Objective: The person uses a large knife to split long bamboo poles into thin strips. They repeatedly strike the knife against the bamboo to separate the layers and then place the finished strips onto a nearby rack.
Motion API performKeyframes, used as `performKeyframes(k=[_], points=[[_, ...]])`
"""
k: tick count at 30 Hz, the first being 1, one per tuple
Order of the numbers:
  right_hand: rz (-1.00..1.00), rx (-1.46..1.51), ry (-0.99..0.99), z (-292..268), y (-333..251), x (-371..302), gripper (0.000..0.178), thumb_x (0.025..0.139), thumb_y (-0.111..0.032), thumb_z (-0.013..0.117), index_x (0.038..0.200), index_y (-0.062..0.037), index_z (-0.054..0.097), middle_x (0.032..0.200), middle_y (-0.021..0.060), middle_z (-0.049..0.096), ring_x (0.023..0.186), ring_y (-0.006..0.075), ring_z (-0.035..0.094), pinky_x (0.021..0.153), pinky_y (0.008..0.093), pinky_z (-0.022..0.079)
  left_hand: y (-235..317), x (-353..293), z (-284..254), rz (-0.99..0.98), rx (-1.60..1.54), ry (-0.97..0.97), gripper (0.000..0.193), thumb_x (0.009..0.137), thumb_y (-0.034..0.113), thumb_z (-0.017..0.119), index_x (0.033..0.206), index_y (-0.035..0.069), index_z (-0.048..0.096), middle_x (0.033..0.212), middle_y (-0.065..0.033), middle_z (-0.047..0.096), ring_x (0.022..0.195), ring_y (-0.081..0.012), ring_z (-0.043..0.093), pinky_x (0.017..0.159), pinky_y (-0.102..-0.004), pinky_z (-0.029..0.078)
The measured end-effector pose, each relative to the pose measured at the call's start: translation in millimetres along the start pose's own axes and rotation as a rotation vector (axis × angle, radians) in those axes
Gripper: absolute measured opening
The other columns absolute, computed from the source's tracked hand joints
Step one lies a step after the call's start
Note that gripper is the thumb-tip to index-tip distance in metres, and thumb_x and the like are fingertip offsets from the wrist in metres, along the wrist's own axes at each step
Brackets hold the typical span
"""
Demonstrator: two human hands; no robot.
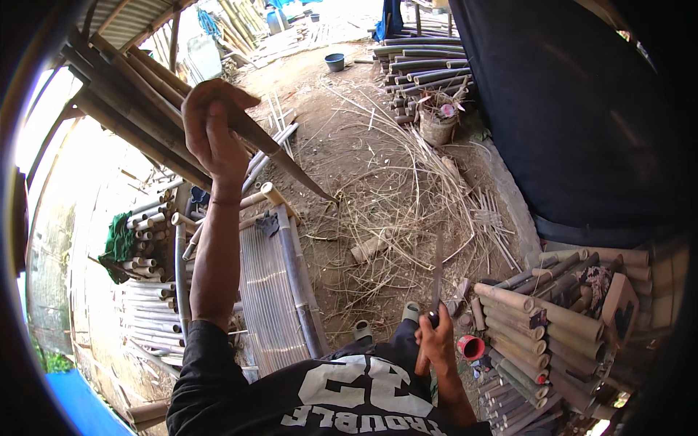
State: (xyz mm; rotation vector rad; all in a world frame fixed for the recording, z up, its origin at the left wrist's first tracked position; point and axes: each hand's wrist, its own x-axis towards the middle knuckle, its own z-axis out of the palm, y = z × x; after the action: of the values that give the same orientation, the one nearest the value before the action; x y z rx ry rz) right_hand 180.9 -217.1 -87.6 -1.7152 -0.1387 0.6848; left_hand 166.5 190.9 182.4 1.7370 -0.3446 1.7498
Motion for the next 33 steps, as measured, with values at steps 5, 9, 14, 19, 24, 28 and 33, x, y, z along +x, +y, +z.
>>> performKeyframes(k=[5,9,14,19,24,28,33], points=[[-0.468,0.028,-0.209,34,-128,-35,0.043,0.098,-0.01,0.05,0.139,-0.0012,0.038,0.087,0.0044,0.057,0.063,0.0075,0.055,0.055,0.0227,0.047,73,4,-12,-0.331,0.196,-0.311,0.027,0.086,-0.005,0.063,0.113,-0.002,0.065,0.101,-0.006,0.062,0.093,-0.0116,0.064,0.078,-0.0246,0.052],[-0.782,-0.118,-0.273,40,-174,-38,0.033,0.099,-0.016,0.052,0.127,-0.001,0.045,0.07,0.0022,0.054,0.054,0.0074,0.052,0.046,0.0256,0.041,108,-14,-6,-0.405,0.182,-0.434,0.03,0.08,-0.007,0.07,0.108,-0.001,0.064,0.094,-0.0066,0.068,0.088,-0.0145,0.07,0.076,-0.0259,0.057],[-1.009,-0.234,-0.311,27,-216,-54,0.024,0.097,-0.016,0.056,0.111,0.0018,0.05,0.066,0.0039,0.053,0.05,0.0111,0.051,0.043,0.0283,0.042,146,-44,28,-0.254,0.246,-0.493,0.031,0.076,-0.006,0.074,0.102,0.002,0.061,0.089,-0.0076,0.068,0.083,-0.0164,0.07,0.07,-0.0275,0.058],[-1.057,-0.267,-0.296,8,-211,-53,0.026,0.095,-0.016,0.058,0.111,0.0035,0.05,0.079,0.0179,0.062,0.061,0.0273,0.067,0.051,0.0374,0.052,158,-61,55,-0.171,0.299,-0.55,0.026,0.073,-0.006,0.075,0.095,0.003,0.063,0.084,-0.0078,0.065,0.072,-0.0173,0.064,0.06,-0.0292,0.051],[-1.007,-0.269,-0.306,-12,-202,-54,0.027,0.095,-0.017,0.058,0.111,0.0045,0.05,0.079,0.019,0.062,0.062,0.0291,0.067,0.052,0.0382,0.053,168,-73,75,-0.217,0.293,-0.546,0.025,0.072,-0.006,0.075,0.092,0.003,0.064,0.081,-0.0069,0.063,0.071,-0.0167,0.063,0.06,-0.0291,0.049],[-0.993,-0.225,-0.354,-22,-197,-52,0.028,0.096,-0.017,0.057,0.111,0.0053,0.05,0.08,0.0198,0.062,0.062,0.0298,0.067,0.053,0.0385,0.053,173,-77,83,-0.213,0.296,-0.555,0.025,0.072,-0.007,0.075,0.093,0.003,0.064,0.082,-0.0068,0.064,0.072,-0.0166,0.064,0.061,-0.0287,0.049],[-0.968,-0.255,-0.375,-32,-195,-55,0.028,0.096,-0.017,0.056,0.111,0.0058,0.05,0.081,0.0202,0.063,0.065,0.0301,0.068,0.055,0.0388,0.054,176,-86,89,-0.243,0.282,-0.529,0.025,0.073,-0.007,0.075,0.092,0.003,0.064,0.084,-0.0068,0.065,0.073,-0.0166,0.064,0.062,-0.0287,0.049]])
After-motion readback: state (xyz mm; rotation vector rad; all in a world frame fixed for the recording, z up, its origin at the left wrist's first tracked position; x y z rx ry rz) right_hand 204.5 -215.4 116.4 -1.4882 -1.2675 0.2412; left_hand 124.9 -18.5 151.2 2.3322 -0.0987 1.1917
